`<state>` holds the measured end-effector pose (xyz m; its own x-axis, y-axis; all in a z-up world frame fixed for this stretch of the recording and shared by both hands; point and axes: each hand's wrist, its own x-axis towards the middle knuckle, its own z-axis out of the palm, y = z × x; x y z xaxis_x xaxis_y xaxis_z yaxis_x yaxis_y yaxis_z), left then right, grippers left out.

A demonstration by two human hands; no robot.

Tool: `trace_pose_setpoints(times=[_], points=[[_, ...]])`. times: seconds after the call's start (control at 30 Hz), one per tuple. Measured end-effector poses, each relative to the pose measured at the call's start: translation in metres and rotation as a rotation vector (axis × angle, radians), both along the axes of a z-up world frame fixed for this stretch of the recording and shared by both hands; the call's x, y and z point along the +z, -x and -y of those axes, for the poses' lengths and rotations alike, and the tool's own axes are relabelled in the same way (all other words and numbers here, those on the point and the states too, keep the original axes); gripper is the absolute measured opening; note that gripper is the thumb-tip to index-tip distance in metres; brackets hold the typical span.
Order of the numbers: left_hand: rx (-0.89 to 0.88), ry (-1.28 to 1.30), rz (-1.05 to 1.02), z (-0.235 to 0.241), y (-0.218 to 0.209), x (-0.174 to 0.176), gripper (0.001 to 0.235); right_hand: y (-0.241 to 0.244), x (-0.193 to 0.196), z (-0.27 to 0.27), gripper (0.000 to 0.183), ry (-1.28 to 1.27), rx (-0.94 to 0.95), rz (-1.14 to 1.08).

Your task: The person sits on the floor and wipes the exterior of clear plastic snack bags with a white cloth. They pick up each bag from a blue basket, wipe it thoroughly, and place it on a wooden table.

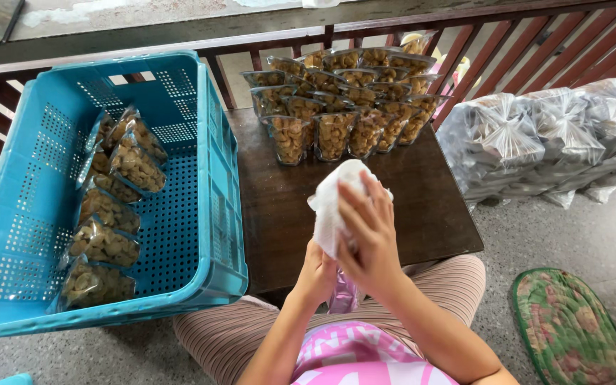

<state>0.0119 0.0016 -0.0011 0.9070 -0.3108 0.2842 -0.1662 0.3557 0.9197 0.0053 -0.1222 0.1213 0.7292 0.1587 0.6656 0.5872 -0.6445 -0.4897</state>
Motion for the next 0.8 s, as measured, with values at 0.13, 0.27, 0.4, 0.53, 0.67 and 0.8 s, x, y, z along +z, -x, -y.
trace_pose_setpoints(times=[0.13,0.27,0.4,0.53,0.67,0.8], points=[[0.129,0.002,0.162,0.003,0.003,-0.034,0.095,-0.010,-0.006,0.005,0.051,-0.119,0.076,-0.086],[0.145,0.235,-0.210,0.006,0.001,-0.053,0.096,-0.018,-0.017,-0.002,0.067,-1.119,-0.099,-1.053],[0.034,0.434,-0.305,0.003,-0.010,-0.036,0.094,0.008,-0.033,-0.013,0.067,-0.224,0.026,-0.234],[0.093,0.287,-0.127,0.005,-0.006,-0.007,0.096,0.011,-0.038,-0.011,0.071,-0.229,0.045,-0.311],[0.118,0.196,-0.065,0.014,0.000,0.005,0.100,-0.008,-0.040,0.000,0.072,-0.513,0.171,-0.345],[0.166,0.370,-0.254,0.006,-0.008,-0.006,0.103,0.013,-0.058,-0.014,0.078,-0.319,0.006,-0.297]])
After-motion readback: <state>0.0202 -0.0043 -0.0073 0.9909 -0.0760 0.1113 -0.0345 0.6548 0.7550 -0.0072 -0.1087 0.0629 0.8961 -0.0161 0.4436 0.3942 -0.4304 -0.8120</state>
